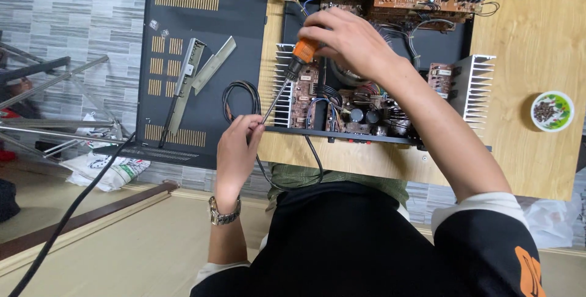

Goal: Repairing an electronic amplifier by adjusting internal components with a screwdriver and manipulating wires

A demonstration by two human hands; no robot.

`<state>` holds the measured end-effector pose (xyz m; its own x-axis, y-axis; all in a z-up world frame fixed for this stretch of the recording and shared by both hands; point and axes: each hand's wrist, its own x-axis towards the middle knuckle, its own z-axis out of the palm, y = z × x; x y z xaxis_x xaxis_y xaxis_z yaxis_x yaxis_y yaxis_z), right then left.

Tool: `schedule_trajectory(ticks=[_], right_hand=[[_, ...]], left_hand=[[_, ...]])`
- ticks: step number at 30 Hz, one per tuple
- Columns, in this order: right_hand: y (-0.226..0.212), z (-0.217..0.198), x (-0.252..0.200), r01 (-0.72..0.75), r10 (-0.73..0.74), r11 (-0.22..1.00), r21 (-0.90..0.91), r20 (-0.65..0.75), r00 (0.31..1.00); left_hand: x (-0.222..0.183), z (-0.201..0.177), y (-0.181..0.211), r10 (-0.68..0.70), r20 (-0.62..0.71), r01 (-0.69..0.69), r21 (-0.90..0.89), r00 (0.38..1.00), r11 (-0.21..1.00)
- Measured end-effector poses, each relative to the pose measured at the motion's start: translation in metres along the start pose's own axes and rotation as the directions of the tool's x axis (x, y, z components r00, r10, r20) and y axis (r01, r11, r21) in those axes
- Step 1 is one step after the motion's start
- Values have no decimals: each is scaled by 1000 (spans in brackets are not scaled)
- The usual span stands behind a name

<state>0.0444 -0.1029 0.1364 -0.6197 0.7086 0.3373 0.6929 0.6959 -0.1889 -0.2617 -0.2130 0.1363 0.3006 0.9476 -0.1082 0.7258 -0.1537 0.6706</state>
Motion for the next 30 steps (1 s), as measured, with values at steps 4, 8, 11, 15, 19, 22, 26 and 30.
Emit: schedule_trajectory(ticks=[4,8,11,15,19,22,26,30], right_hand=[[-3,3,15,-17,14,996,90,33,999],[-6,3,16,-16,12,998,66,54,998],[-7,-5,14,-36,26,992,120,77,997],[-3,-3,11,-49,40,992,116,77,996],[-8,-6,13,-68,58,984,164,62,996],[-9,-7,14,-93,84,979,182,60,995],[-11,-4,15,-110,99,976,187,68,993],[-2,-19,1,-117,115,986,116,29,993]], left_hand=[[-6,2,-5,-21,9,21,-12,1000,1000],[-8,1,-8,17,23,-14,-96,1000,995],[-6,2,-12,44,45,-38,-119,998,992],[-3,-6,-5,28,138,-1,-193,990,981],[-2,-9,2,-25,140,49,-167,990,985],[2,-9,5,-19,129,38,-149,991,988],[7,-5,6,-14,105,25,-106,994,994],[14,-12,27,-38,48,40,-57,998,998]])
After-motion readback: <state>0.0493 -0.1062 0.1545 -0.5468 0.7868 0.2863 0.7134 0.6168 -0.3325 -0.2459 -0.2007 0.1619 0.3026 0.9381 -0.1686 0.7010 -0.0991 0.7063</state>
